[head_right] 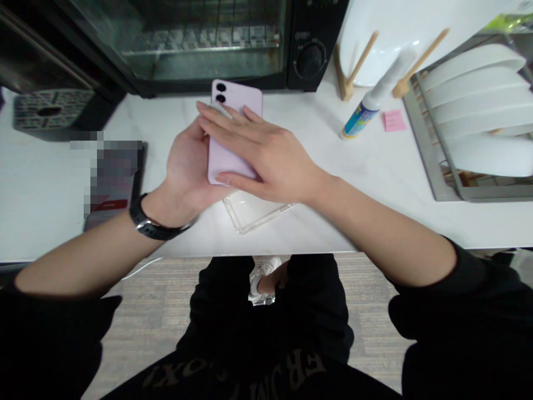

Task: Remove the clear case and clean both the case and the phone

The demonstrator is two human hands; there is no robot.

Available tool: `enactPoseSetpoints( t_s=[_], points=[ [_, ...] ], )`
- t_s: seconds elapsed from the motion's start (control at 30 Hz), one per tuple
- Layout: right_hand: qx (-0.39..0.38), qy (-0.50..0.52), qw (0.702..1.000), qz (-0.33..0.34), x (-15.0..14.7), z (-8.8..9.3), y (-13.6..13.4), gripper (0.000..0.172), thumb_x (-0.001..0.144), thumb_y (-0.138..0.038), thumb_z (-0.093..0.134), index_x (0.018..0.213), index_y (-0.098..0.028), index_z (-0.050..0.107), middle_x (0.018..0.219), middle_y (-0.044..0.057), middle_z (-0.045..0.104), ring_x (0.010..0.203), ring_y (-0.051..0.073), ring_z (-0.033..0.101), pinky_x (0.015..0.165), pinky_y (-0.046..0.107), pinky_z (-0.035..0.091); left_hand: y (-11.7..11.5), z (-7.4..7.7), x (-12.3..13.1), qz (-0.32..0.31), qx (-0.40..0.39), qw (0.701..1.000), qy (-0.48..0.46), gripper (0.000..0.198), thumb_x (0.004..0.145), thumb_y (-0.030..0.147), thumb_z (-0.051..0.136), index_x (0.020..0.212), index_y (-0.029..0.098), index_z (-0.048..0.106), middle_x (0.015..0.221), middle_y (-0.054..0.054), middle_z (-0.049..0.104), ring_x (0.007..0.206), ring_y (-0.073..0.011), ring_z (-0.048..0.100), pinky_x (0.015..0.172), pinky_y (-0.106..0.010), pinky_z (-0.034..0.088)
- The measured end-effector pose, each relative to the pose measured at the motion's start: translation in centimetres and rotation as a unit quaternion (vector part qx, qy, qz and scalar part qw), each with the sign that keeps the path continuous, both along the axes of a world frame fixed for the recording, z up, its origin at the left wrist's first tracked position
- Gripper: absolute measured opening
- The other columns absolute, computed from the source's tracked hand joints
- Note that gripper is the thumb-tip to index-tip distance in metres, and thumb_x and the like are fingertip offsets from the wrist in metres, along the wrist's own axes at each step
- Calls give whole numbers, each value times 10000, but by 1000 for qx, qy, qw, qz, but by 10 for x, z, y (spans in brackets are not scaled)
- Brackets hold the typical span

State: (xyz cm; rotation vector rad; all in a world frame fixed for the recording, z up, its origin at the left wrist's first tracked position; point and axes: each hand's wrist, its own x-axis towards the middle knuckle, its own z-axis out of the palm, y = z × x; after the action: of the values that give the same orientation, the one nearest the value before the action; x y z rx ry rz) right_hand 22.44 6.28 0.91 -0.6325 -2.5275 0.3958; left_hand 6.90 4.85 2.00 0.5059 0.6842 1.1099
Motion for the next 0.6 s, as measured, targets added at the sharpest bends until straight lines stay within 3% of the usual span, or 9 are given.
enactPoseSetpoints(
  t_s=[0.1, 0.17, 0.27, 0.33, 0.43, 0.6],
  points=[
    [-3, -1, 999, 39, 1, -1, -1, 635, 1015, -588, 439, 1585, -312, 399, 1653, -15, 418, 1561, 253, 394, 1341, 556, 269, 2, -3, -4, 13, 3, 1000, 4, 636, 1061, 528, 240, 1425, 83, 511, 1238, -109, 745, 1490, -280, 490, 1185, -387, 491],
    [-6, -2, 999, 41, 1, 0, -3, 538, 1031, -553, 413, 1515, -337, 508, 1582, -51, 520, 1521, 234, 459, 1327, 546, 314, 3, -3, -6, 37, 3, 999, 19, 709, 1050, 557, 223, 1495, 54, 449, 1338, -141, 712, 1471, -298, 508, 1163, -363, 506],
    [8, 21, 1000, -10, 2, 1, -4, 449, 1043, -488, 413, 1369, -308, 664, 1474, -52, 628, 1451, 229, 546, 1314, 509, 365, 4, -1, -8, 63, 22, 997, 33, 734, 1046, 556, 182, 1586, 85, 343, 1502, -106, 618, 1485, -269, 493, 1181, -329, 486],
    [28, 43, 997, -60, 2, 1, -3, 459, 1044, -492, 419, 1311, -258, 710, 1438, -12, 658, 1420, 258, 579, 1292, 524, 402, 3, 0, -8, 64, 31, 996, 48, 679, 1044, 549, 187, 1602, 194, 338, 1511, -24, 619, 1501, -240, 475, 1219, -342, 450],
    [33, 45, 992, -116, 2, -2, 1, 517, 1028, -564, 435, 1361, -253, 677, 1499, 27, 605, 1405, 301, 592, 1286, 567, 399, 2, 1, -9, 64, 27, 996, 62, 590, 1043, 514, 239, 1570, 296, 391, 1525, 54, 602, 1543, -220, 417, 1265, -343, 393],
    [2, 24, 988, -150, 4, -7, 9, 676, 979, -645, 461, 1555, -291, 470, 1670, 25, 376, 1553, 303, 406, 1356, 560, 263, 2, 0, -6, 33, 27, 999, 24, 535, 1054, 461, 321, 1492, 208, 492, 1582, 7, 545, 1574, -266, 369, 1275, -394, 401]
  ],
)
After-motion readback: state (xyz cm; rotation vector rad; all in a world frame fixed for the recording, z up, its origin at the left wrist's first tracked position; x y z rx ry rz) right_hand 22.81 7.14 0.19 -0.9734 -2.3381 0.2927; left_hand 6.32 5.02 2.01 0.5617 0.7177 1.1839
